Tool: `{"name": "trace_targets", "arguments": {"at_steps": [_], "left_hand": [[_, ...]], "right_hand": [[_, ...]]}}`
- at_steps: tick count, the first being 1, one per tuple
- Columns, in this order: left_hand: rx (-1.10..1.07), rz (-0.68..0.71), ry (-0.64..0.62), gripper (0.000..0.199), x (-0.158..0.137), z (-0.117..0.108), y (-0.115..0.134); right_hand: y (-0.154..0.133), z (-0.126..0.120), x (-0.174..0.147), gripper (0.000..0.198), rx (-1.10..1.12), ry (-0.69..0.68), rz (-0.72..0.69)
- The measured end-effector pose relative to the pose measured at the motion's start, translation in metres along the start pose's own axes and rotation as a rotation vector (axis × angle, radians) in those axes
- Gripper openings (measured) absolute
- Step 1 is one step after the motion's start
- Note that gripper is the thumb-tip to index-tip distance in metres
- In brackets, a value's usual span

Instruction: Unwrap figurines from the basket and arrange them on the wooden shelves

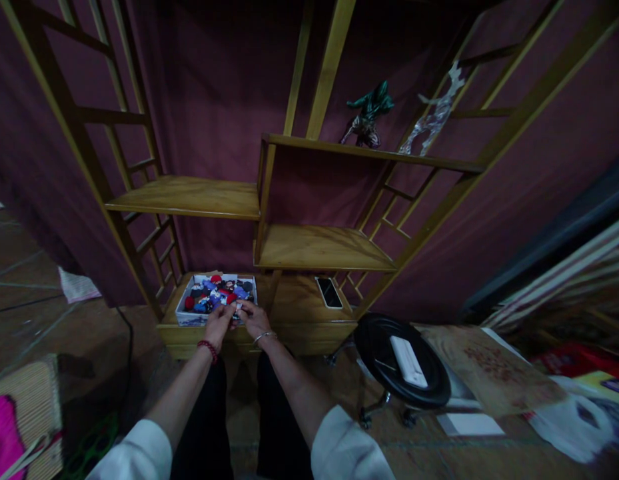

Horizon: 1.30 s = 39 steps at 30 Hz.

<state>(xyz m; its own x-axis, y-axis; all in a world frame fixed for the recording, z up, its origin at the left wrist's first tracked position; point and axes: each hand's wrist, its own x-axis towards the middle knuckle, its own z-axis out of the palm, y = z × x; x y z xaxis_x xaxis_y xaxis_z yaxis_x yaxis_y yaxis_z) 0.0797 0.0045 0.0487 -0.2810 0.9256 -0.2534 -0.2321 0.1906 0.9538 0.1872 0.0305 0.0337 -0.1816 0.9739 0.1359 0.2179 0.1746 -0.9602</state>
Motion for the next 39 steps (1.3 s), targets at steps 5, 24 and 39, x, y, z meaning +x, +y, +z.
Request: {"name": "trace_targets", "arguments": {"at_steps": [5, 24, 39], "left_hand": [[-0.078, 0.03, -0.026, 0.036, 0.005, -0.002, -0.009], [-0.214, -0.093, -0.091, 0.044, -0.001, -0.017, -0.019], [-0.245, -0.12, -0.067, 0.043, 0.006, -0.014, -0.031]], "right_hand": [[0.004, 0.0, 0.002, 0.031, 0.083, 0.017, 0.025], [0.009, 0.004, 0.004, 0.031, 0.239, 0.01, 0.171], [0.013, 0.005, 0.009, 0.043, 0.323, 0.058, 0.287]]}}
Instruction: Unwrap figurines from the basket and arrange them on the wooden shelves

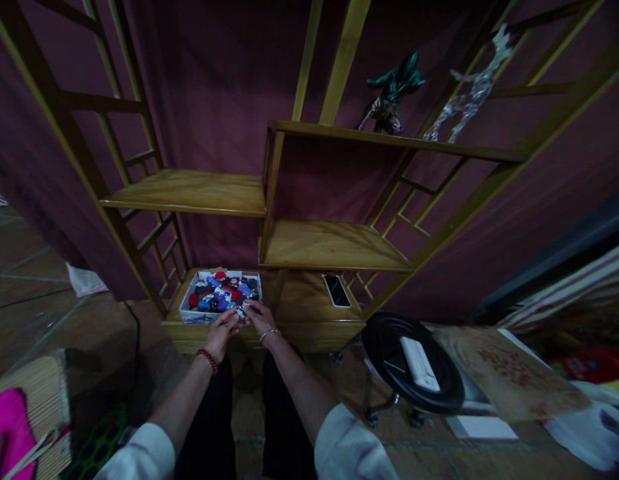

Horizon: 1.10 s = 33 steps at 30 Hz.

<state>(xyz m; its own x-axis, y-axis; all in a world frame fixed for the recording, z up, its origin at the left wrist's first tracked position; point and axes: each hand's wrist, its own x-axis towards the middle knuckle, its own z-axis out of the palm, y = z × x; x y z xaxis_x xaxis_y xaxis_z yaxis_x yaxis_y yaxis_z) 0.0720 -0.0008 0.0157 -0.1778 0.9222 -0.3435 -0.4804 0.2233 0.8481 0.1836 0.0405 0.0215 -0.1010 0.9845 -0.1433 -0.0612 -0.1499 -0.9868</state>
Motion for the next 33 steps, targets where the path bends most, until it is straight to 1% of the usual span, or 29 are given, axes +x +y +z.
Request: {"name": "trace_targets", "arguments": {"at_steps": [7, 10, 14, 19, 23, 28, 30, 33], "left_hand": [[0.004, -0.013, 0.044, 0.039, 0.001, 0.005, -0.001], [0.011, -0.02, 0.038, 0.039, 0.001, 0.006, -0.001], [0.001, -0.025, 0.018, 0.039, 0.001, 0.007, -0.002], [-0.024, -0.025, 0.017, 0.035, 0.002, 0.009, -0.004], [-0.021, -0.048, 0.004, 0.027, 0.003, 0.013, -0.006], [-0.073, -0.069, 0.034, 0.021, 0.006, 0.019, -0.01], [-0.069, -0.077, 0.047, 0.02, 0.009, 0.02, -0.009], [-0.061, -0.054, 0.063, 0.02, 0.013, 0.018, -0.003]], "right_hand": [[0.007, 0.001, 0.006, 0.042, 0.072, -0.003, 0.047], [0.005, 0.0, 0.007, 0.041, 0.088, -0.007, 0.063], [0.0, 0.0, 0.009, 0.04, 0.077, -0.003, 0.04], [0.003, 0.001, 0.014, 0.036, 0.015, 0.041, 0.008], [0.012, 0.0, 0.021, 0.032, -0.07, 0.041, -0.022], [0.023, -0.003, 0.028, 0.028, -0.18, 0.074, -0.069], [0.026, -0.005, 0.03, 0.028, -0.21, 0.079, -0.064], [0.029, -0.006, 0.032, 0.027, -0.241, 0.083, -0.073]]}}
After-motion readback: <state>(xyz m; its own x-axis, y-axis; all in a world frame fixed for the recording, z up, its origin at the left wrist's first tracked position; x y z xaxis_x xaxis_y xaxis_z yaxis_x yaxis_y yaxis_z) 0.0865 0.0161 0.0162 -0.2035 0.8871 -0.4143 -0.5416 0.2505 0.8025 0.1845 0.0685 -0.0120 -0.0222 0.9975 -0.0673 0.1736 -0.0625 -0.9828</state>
